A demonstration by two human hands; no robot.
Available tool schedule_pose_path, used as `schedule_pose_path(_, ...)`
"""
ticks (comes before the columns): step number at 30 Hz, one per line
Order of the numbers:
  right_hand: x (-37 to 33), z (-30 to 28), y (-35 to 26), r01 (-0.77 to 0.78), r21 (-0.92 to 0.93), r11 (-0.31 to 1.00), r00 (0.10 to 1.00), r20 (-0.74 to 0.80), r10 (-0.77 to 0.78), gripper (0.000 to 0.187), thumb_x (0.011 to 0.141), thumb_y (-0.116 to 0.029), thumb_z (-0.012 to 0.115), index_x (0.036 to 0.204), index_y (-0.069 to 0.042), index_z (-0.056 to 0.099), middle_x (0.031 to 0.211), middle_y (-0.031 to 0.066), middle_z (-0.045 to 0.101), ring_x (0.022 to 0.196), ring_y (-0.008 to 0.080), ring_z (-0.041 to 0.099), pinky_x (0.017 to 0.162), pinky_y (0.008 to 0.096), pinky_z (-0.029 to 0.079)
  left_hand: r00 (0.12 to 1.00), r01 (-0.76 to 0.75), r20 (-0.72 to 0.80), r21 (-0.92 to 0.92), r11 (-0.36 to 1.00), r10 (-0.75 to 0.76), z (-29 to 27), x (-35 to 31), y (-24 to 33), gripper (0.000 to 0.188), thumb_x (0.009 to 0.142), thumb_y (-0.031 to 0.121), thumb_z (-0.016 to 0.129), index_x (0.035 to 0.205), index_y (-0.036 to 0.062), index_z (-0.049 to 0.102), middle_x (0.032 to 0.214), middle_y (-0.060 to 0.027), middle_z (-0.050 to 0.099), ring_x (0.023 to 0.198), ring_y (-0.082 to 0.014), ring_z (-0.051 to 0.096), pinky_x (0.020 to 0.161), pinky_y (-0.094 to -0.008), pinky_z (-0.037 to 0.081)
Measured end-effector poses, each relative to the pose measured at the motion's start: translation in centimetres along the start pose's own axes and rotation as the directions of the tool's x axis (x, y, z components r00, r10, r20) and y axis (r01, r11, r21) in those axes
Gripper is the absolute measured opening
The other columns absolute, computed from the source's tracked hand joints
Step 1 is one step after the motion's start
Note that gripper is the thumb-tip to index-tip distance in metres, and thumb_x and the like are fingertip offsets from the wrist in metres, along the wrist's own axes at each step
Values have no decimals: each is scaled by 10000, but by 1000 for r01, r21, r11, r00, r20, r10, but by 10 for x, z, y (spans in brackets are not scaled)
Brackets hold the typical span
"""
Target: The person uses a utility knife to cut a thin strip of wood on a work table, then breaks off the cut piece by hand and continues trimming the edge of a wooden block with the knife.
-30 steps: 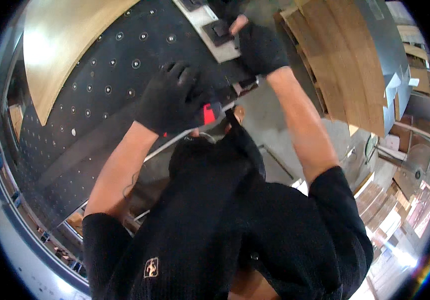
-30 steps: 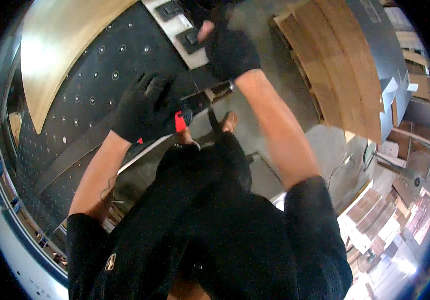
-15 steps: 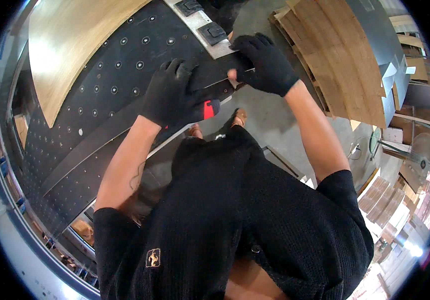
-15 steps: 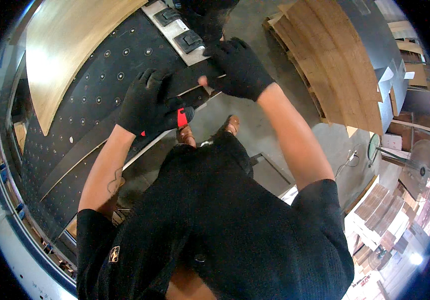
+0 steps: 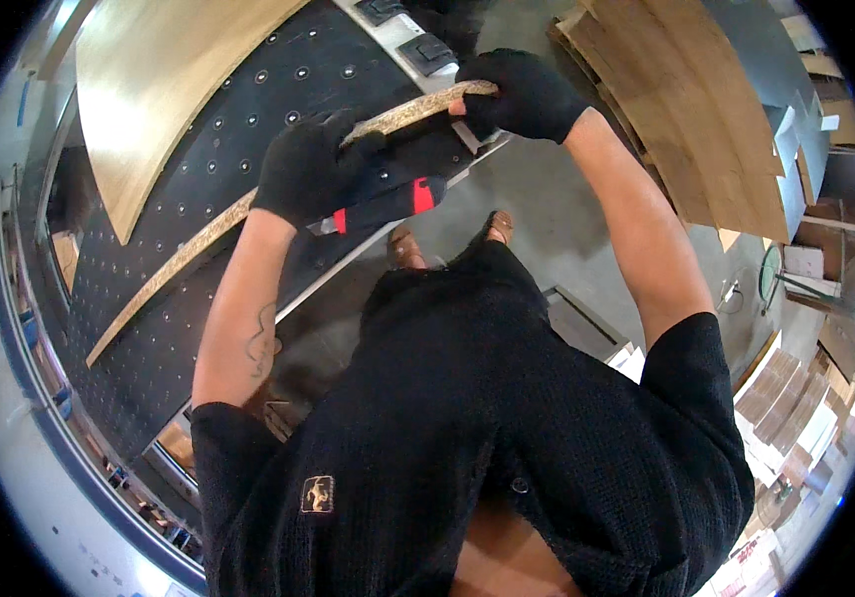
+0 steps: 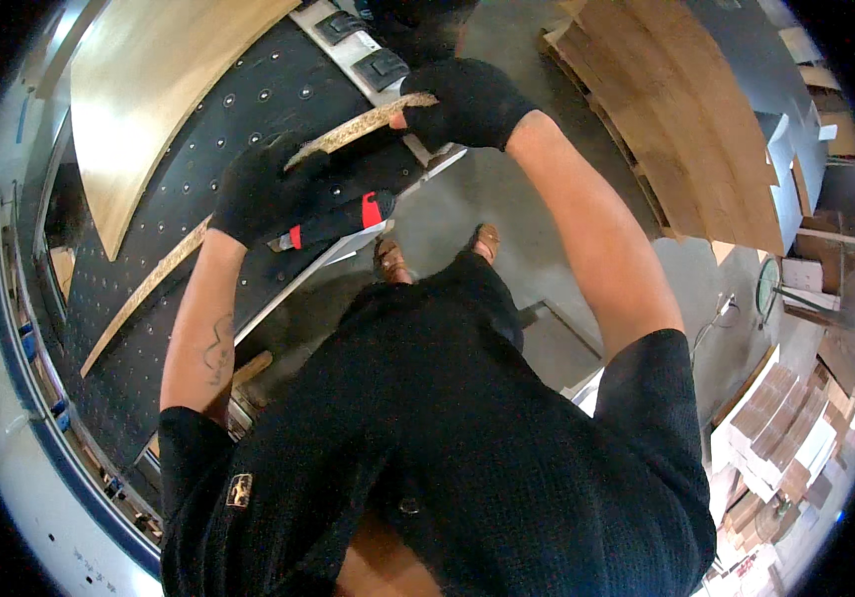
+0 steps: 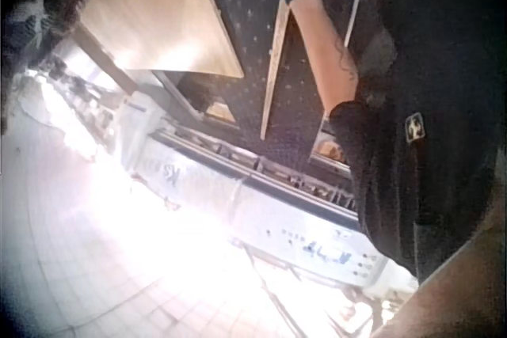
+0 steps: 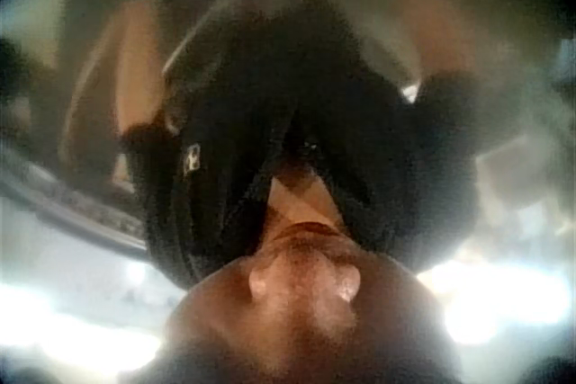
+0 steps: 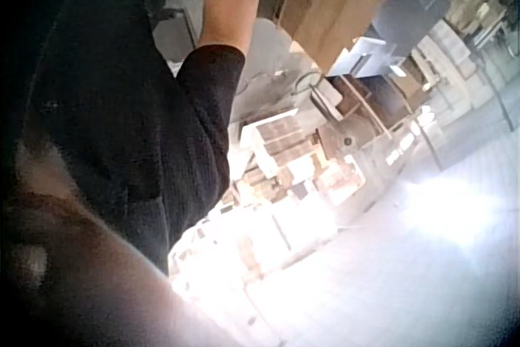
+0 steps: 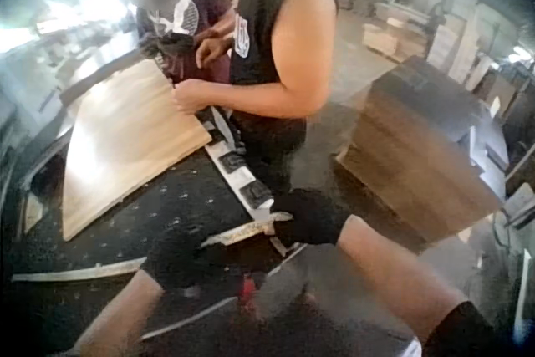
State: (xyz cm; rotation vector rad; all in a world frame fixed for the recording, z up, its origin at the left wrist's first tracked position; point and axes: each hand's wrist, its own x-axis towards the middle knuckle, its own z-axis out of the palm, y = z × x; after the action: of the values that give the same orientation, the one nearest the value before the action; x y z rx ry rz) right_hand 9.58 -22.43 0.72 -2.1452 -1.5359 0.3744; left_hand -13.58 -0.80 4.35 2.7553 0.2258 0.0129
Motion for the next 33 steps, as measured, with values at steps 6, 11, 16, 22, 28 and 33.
schedule_pose_path(6, 8, 7, -5, 53, -47, 997, 991, -120, -58, 412, 965, -476, 726, 1049, -74, 755, 1031, 188, 748, 974, 409, 697, 850, 497, 547, 975, 91, -211, 105, 990, -67, 0, -24, -17, 451, 961, 388, 744, 1315, 111, 699, 1062, -232, 777, 991, -430, 753, 857, -503, 602)
schedule_pose_path(11, 3, -2, -93, 56, -87, 995, 987, -147, -68, 386, 990, -447, 708, 971, -64, 751, 891, 177, 733, 870, 405, 704, 777, 490, 551, 984, 54, -170, -23, 998, -57, -30, -72, -58, 430, 951, 311, 776, 1319, 104, 693, 1026, -225, 787, 949, -418, 770, 813, -473, 600)
schedule_pose_path(16, -38, 46, -214, -204, -6, 979, 967, -156, 201, 458, 951, -554, 715, 973, -100, 770, 888, 188, 747, 861, 402, 735, 747, 484, 573, 998, 55, 28, -176, 983, -51, -70, -158, -82, 373, 930, 234, 799, 1255, 73, 711, 1003, -196, 794, 923, -375, 788, 776, -416, 595)
schedule_pose_path(22, -75, 161, -298, -341, 166, 925, 917, -158, 366, 439, 915, -494, 778, 1061, -83, 732, 842, 178, 719, 851, 415, 725, 755, 486, 568, 988, 13, 155, -196, 980, 18, -48, -249, -161, 352, 883, 271, 847, 1156, 66, 763, 1018, -189, 796, 932, -328, 793, 787, -400, 603)
schedule_pose_path(28, -62, 200, -354, -392, 316, 864, 879, -149, 453, 438, 919, -508, 772, 1015, -83, 735, 897, 204, 706, 917, 412, 718, 787, 500, 556, 987, -61, 136, -174, 983, 85, -43, -296, -203, 364, 885, 294, 832, 1163, 65, 776, 1045, -183, 786, 970, -335, 771, 858, -424, 594)
schedule_pose_path(33, -83, 231, -376, -449, 344, 825, 802, -252, 542, 477, 982, -447, 759, 814, -34, 588, 714, 204, 607, 696, 436, 608, 648, 468, 486, 963, -267, -33, 24, 963, 268, -70, -325, -196, 608, 814, 472, 860, 1297, 125, 737, 1281, -163, 706, 1210, -395, 653, 1089, -537, 479)
